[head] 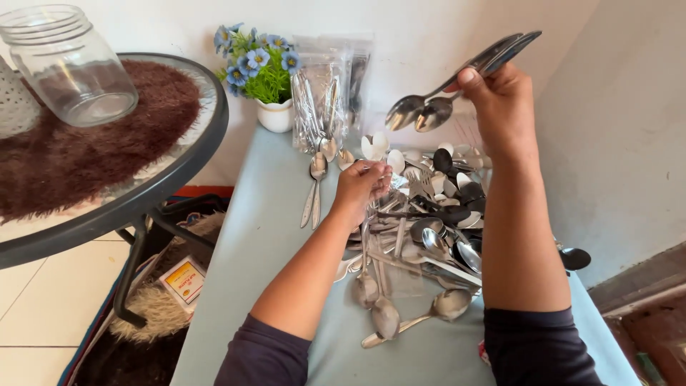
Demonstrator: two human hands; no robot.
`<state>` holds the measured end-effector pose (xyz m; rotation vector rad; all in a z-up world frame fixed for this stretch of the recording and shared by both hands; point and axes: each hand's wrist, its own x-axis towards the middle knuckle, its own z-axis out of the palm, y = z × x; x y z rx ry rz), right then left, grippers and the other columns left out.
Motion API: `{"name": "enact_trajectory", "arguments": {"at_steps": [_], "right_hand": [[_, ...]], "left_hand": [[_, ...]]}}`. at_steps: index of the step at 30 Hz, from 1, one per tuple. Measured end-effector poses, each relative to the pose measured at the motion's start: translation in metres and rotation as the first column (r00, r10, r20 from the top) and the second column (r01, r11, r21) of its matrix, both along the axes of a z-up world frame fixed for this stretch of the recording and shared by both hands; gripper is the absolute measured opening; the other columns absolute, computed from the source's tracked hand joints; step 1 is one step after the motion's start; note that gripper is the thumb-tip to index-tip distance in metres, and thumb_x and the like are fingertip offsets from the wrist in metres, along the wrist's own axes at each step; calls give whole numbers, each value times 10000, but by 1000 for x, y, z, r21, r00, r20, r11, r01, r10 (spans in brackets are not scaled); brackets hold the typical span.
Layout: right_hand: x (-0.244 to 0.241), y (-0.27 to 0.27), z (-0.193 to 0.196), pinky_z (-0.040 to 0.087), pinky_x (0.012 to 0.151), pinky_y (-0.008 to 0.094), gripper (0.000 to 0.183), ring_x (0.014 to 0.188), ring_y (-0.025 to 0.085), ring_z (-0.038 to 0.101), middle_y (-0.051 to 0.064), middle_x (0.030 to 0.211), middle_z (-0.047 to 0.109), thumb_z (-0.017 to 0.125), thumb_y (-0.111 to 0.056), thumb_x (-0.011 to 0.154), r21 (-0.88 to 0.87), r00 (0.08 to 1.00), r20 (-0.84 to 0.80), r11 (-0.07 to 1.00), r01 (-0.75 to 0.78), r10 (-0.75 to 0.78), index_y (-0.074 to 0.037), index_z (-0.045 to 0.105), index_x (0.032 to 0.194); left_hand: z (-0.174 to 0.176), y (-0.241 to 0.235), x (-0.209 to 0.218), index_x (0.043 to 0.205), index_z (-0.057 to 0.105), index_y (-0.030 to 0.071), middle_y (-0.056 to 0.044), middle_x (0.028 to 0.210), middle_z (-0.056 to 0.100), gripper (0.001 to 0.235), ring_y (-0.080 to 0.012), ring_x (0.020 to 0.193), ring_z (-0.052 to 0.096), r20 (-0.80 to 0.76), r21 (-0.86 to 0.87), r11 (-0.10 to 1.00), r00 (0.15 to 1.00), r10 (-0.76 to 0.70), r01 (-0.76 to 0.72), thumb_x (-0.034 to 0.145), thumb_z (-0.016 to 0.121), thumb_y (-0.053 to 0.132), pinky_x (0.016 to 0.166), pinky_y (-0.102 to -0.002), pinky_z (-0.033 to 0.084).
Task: Wiping metal spoons with a cloth and then packing them into clear plastic bags.
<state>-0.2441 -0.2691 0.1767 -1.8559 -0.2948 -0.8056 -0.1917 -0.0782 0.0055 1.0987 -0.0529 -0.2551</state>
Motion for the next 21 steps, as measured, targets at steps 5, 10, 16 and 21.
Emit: {"name": "enact_trajectory", "arguments": {"at_steps": [5, 10, 16, 21], "right_hand": [[4, -21, 1, 621, 663, 226, 96, 799, 129, 732, 88, 965, 756, 596, -176, 1081, 197, 997, -59, 980, -33, 46, -102, 612, 1020], [-12, -27, 12, 544, 607, 198, 67, 708, 106, 671, 97, 1024, 761, 564, -176, 1072, 284, 993, -115, 959, 11, 22, -113, 559, 1050], [-16, -32, 16, 456, 482, 209, 156, 596, 128, 618, 101, 962, 734, 539, -83, 1043, 289, 986, -164, 957, 38, 10, -106, 477, 1184], [-13, -33, 14, 485, 511, 234, 25, 610, 151, 636, 128, 970, 738, 485, -121, 1068, 261, 973, -222, 965, -4, 64, -120, 464, 1054]], "left_hand": [[0, 1, 4, 891, 691, 47, -168, 1033, 766, 98, -224, 879, 723, 76, -30, 999, 996, -41, 43, 857, 778, 76, 761, -356, 652], [17, 6, -9, 1164, 631, 44, -201, 1073, 750, 277, -254, 911, 752, 94, -15, 994, 990, -106, 108, 904, 709, -9, 688, -331, 654], [38, 11, -23, 1577, 400, 276, -195, 1337, 673, 685, -123, 727, 704, 93, 13, 963, 959, -269, 269, 976, 535, -23, 560, -245, 602], [34, 6, -20, 1441, 568, 74, -145, 1268, 729, 449, -220, 1000, 714, 67, 114, 973, 976, -207, 199, 995, 565, 128, 831, -361, 612]]}}
